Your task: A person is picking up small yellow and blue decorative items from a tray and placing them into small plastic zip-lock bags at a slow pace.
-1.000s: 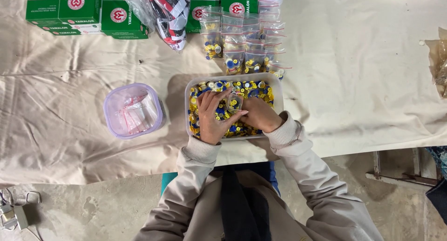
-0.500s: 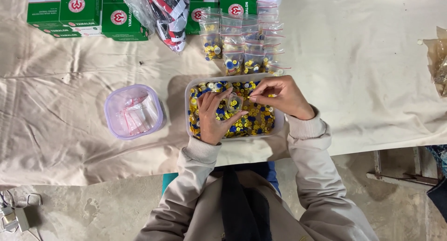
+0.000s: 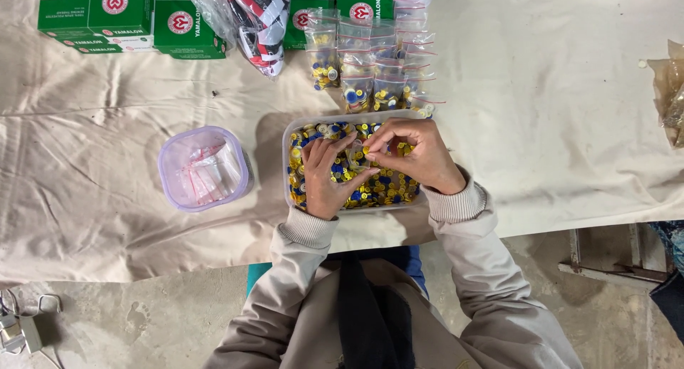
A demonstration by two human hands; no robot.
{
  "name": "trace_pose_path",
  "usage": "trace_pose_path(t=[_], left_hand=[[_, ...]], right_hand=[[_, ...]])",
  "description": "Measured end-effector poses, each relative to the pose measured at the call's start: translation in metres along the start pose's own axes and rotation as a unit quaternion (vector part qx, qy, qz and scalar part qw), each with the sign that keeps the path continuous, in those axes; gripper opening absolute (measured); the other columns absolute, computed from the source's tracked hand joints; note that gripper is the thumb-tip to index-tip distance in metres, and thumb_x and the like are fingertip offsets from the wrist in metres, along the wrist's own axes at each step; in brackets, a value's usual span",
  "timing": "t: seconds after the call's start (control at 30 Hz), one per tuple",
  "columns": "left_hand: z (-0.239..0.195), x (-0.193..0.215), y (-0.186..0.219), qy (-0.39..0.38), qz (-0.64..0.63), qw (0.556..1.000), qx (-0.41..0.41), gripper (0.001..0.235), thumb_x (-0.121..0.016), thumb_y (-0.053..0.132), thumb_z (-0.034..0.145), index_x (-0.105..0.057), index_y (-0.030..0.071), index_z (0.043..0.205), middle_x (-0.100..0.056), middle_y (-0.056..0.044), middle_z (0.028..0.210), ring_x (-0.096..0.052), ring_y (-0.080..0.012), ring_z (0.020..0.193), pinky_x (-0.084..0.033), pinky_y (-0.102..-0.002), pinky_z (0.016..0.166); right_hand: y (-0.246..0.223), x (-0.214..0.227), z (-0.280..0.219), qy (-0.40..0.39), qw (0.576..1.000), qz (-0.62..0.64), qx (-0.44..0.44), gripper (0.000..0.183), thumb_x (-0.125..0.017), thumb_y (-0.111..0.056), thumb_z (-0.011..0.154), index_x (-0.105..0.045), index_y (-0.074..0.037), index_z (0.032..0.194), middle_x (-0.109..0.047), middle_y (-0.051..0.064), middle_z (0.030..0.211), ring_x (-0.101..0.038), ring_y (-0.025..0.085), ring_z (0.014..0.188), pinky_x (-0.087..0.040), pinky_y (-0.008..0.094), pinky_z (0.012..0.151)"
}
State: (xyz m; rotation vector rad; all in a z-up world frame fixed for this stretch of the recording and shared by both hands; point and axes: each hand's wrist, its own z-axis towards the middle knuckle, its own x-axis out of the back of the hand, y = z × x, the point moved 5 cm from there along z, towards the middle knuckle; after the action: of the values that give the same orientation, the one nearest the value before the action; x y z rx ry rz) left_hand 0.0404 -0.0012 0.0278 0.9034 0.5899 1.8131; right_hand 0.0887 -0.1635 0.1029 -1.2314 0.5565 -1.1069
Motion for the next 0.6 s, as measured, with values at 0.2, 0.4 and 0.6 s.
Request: trace_pose_path(t=[0.2,0.4,0.6], left_hand=[[-0.0019,-0.0001,-0.0025,-0.003,-0.002,1.000,0.004,0.055,-0.094,0.021,0.084,-0.068,0.005,0.130,-0.067,-0.011,0.104,-0.065,-0.0282,0.101,-0.041,-0.053,0.100],[-0.0009,0.0005,-0.0019,-0.005,-0.007,1.000,0.005,0.055,-0.094,0.019,0.085,-0.067,0.006,0.131,-0.067,-0.010,0.104,-0.065,-0.0287,0.102,-0.041,-0.053,0.101],[-0.0046,-0.0026,-0.0083,-0.009,0.015,1.000,-0.002,0.057,-0.093,0.023,0.085,-0.067,0.007,0.133,-0.066,-0.008,0.103,-0.064,-0.0263,0.100,-0.041,-0.051,0.101]], right_hand=[[-0.0072,0.0003,-0.0004,-0.002,0.999,-0.044,0.010,0.018,-0.083,0.002,0.079,-0.076,-0.001,0.095,-0.074,0.012,0.082,-0.063,0.014,0.067,-0.049,0.024,0.049],[-0.0025,-0.0006,0.0002,0.001,0.999,-0.049,0.011,0.029,-0.084,0.002,0.078,-0.074,-0.001,0.105,-0.074,0.012,0.088,-0.063,0.015,0.068,-0.048,0.025,0.049],[-0.0092,-0.0001,0.0024,-0.006,0.998,-0.067,0.014,0.027,-0.086,-0.010,0.079,-0.074,-0.002,0.102,-0.071,0.016,0.101,-0.065,0.021,0.083,-0.053,0.029,0.056]])
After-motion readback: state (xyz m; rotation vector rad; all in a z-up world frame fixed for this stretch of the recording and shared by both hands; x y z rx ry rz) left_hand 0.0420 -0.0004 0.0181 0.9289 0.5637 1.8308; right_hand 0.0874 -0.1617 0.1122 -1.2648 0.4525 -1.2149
